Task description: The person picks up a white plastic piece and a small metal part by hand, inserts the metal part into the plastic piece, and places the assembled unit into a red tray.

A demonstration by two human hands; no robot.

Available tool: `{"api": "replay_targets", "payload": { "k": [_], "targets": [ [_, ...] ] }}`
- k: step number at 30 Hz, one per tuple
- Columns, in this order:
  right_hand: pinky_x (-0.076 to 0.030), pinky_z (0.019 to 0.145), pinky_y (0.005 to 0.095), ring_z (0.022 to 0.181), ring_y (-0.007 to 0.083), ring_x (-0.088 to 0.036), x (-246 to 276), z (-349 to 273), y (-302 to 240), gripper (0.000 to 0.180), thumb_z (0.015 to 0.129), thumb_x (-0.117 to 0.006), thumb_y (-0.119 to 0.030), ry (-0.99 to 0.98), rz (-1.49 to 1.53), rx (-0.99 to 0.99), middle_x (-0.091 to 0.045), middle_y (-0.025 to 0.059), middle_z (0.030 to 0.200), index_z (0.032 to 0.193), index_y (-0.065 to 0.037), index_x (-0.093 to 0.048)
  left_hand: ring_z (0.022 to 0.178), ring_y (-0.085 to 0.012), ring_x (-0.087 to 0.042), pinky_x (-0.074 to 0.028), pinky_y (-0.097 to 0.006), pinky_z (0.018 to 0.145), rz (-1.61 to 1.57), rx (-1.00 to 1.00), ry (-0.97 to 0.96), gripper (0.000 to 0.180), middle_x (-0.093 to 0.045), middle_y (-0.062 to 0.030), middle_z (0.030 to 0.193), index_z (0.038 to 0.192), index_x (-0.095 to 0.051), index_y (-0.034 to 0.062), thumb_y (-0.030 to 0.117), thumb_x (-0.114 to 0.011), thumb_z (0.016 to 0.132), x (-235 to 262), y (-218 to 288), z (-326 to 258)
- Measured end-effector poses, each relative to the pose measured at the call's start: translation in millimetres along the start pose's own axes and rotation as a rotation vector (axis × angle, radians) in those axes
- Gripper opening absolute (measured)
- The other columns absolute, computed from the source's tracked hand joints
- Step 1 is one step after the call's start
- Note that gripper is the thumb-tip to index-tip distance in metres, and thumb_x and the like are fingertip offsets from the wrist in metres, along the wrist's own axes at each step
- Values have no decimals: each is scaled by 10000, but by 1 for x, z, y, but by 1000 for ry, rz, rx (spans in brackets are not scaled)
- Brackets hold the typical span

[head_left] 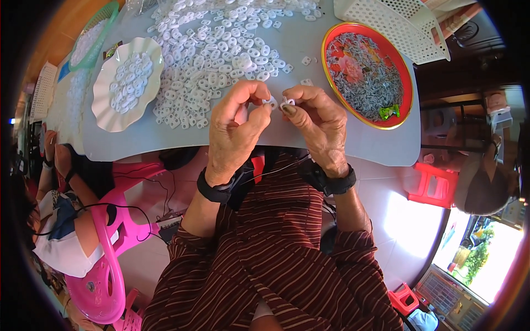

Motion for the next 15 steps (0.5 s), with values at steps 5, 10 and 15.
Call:
{"api": "replay_targets", "payload": {
  "k": [5,10,15],
  "targets": [
    [-469,740,224,836,75,-558,-8,2,-2,173,868,-612,7,-56,-6,-14,-610,31,928,1041,18,-606,763,-75,-443,-396,-207,647,15,19,-14,197,-522,-13,882,1015,-529,-9,-38,-533,819,-2,1,1],
    [-457,743,219,844,72,-546,-5,2,2,165,870,-617,-9,-52,43,-34,-615,28,937,1032,19,-619,758,-66,-461,-400,-201,665,-146,40,64,170,-541,-11,877,1034,-535,2,19,-566,868,-1,-1,1],
    [-458,749,226,840,83,-551,-3,2,-1,173,867,-623,-19,-41,-67,-15,-614,36,911,1036,22,-627,767,-52,-463,-388,-189,663,-89,54,42,176,-554,5,881,1030,-573,-21,66,-604,879,8,-8,0]
  ]
}}
Point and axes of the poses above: each hand's wrist, its own z-axis towards the middle knuckle, its own x-axis out of the back of the hand, y = z × x, the point moved 9 cm from there along z, towards the middle knuckle
